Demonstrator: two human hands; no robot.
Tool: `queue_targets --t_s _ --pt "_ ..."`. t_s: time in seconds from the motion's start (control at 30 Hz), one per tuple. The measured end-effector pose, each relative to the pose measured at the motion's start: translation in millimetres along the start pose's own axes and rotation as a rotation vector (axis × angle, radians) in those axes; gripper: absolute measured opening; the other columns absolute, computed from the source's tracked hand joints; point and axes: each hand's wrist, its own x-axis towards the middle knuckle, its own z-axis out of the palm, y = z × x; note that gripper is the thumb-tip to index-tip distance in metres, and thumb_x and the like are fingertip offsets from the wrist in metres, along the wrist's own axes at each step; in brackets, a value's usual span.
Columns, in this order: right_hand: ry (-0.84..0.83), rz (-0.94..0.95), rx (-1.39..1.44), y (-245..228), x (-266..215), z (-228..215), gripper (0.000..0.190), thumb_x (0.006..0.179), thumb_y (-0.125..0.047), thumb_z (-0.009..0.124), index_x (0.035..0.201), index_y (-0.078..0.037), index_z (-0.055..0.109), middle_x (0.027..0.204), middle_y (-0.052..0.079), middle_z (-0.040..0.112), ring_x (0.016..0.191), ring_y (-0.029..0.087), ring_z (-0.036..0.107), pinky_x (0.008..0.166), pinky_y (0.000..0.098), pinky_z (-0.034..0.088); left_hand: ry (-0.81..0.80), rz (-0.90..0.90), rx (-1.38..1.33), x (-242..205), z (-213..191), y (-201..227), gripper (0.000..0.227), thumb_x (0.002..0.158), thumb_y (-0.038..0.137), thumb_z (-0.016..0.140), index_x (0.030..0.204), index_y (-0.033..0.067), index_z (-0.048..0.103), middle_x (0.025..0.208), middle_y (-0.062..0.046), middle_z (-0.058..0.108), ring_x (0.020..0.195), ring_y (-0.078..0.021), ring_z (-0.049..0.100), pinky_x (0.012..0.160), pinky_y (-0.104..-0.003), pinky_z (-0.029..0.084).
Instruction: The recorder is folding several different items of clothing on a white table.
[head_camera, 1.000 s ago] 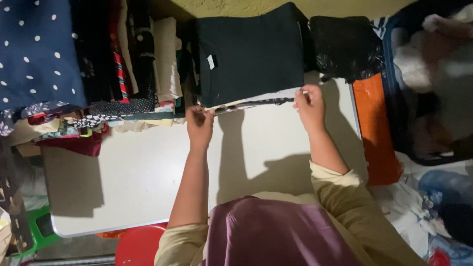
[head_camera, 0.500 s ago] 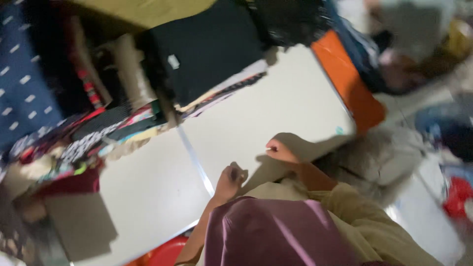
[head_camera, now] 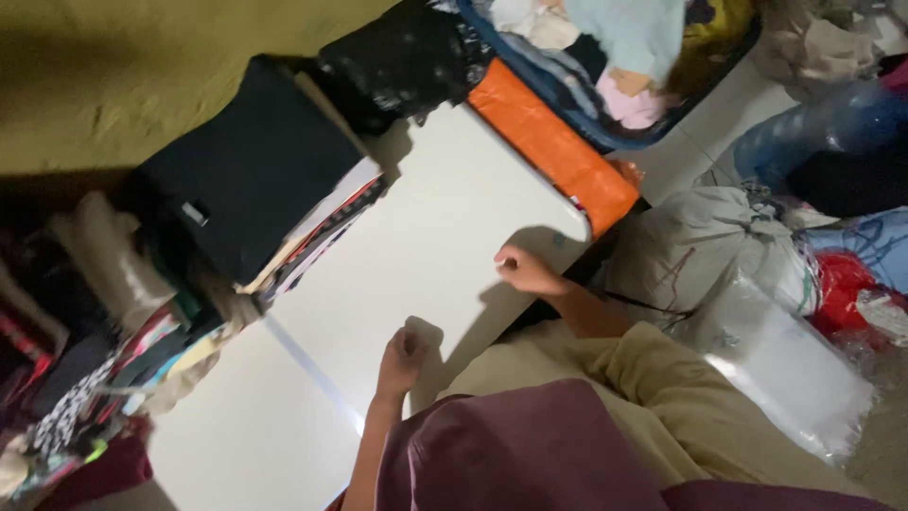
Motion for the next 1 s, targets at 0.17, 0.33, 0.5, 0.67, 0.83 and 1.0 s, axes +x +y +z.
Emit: queue_targets --t_s 0.17,0.33,0.5,0.67,0.83,1.0 --pt "0.207 0.0 -0.038 -36 27 -108 0.017 0.091 -0.009 0.068 0.108 -0.006 0.069 0.088 0.005 0.07 0.077 0.013 0.064 0.071 0.0309 0.054 -0.043 -0.008 -0.032 23 46 72 0.032 0.091 0.021 0.068 0.117 0.0005 0.066 0.098 -0.01 0.073 0.089 -0.0188 0.067 0.084 -0.035 0.054" --pt "0.618 -0.298 -0.132 -1 81 -206 0.006 0.09 -0.003 0.066 0.094 -0.004 0.07 0.089 0.009 0.073 0.083 0.018 0.069 0.076 0.0319 0.055 -0.12 -0.088 0.08 55 87 110 0.039 0.092 0.023 0.07 0.122 -0.0003 0.063 0.103 -0.013 0.073 0.092 -0.0221 0.068 0.087 -0.036 0.054" --pt "0.697 -0.239 -0.257 -30 116 -269 0.013 0.093 -0.008 0.072 0.105 -0.005 0.069 0.092 0.013 0.072 0.085 0.026 0.071 0.077 0.0353 0.055 -0.076 0.003 0.014 83 122 116 0.034 0.091 0.019 0.07 0.117 -0.0025 0.066 0.103 -0.016 0.074 0.095 -0.0251 0.07 0.087 -0.037 0.055" --pt "0.866 -0.394 -0.481 -84 140 -312 0.029 0.085 -0.01 0.08 0.11 -0.001 0.069 0.106 0.02 0.067 0.099 0.038 0.063 0.088 0.0455 0.051 -0.022 -0.023 0.007 98 141 140 0.043 0.088 0.02 0.074 0.124 0.0 0.062 0.109 -0.014 0.071 0.099 -0.0246 0.07 0.087 -0.036 0.056" --pt "1.216 -0.344 -0.343 -101 173 -359 0.046 0.083 -0.021 0.085 0.11 0.007 0.061 0.102 0.022 0.057 0.093 0.041 0.057 0.08 0.0484 0.047 0.028 0.053 0.061 109 158 137 0.04 0.087 0.018 0.076 0.121 -0.001 0.064 0.106 -0.016 0.07 0.094 -0.0249 0.07 0.083 -0.037 0.057" --pt "1.006 -0.222 -0.517 -96 180 -365 0.034 0.1 -0.02 0.08 0.086 0.002 0.058 0.098 0.018 0.059 0.098 0.043 0.056 0.088 0.051 0.045 -0.003 0.011 -0.006 115 155 171 0.037 0.09 0.019 0.073 0.12 -0.0005 0.064 0.102 -0.014 0.072 0.091 -0.0237 0.072 0.081 -0.035 0.058"
